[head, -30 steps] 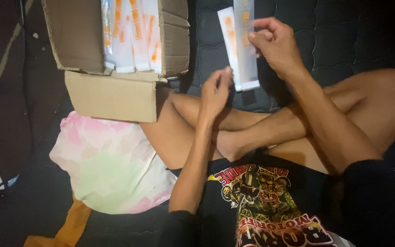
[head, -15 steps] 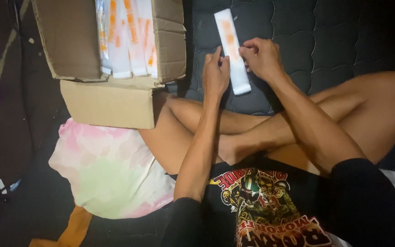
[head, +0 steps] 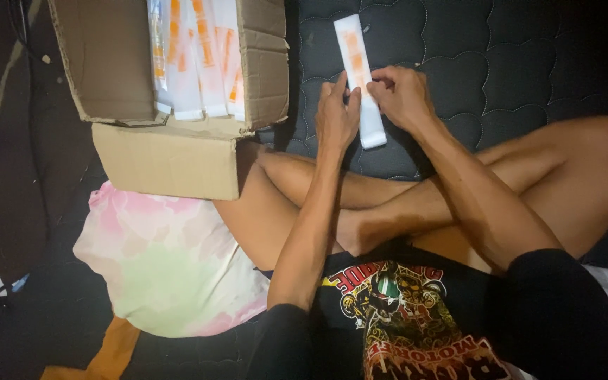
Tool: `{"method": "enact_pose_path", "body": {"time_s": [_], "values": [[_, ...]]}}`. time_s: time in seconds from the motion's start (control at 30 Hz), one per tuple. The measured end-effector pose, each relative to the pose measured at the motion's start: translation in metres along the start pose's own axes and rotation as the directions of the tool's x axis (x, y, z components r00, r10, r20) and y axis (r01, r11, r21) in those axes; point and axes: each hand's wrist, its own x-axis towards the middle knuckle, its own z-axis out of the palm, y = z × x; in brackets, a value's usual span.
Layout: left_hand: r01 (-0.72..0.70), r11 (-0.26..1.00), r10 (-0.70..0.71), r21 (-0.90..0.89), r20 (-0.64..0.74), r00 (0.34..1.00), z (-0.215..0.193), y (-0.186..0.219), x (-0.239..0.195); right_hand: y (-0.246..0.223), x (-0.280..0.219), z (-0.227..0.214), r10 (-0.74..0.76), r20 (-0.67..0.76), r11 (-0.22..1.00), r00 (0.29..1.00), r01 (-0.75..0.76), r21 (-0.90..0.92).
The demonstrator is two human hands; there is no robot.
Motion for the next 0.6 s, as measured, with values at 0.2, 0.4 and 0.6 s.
{"method": "enact_pose_path", "body": {"time_s": [0.2,0.4,0.6], "values": [[-0.182,0.98,0.165,-0.077,-0.179,0.97,-0.055,0.032,-0.012,0.005,0.002,-0.005,-0.181,-0.095,0.981,0.979,0.172,-0.094],[-0.272,0.96,0.176,-0.072,-0.598,0.782,-0.206,0.086,-0.002,-0.12,0.011,0.023,-0.256,-0.159,0.909,0.954,0.293,0.297],[0.043,0.942,0.069,0.332,-0.319,0.945,-0.17,-0.086,0.106,-0.183,0.006,0.062,-0.122,0.118,0.983,0.986,0.103,0.152]]}}
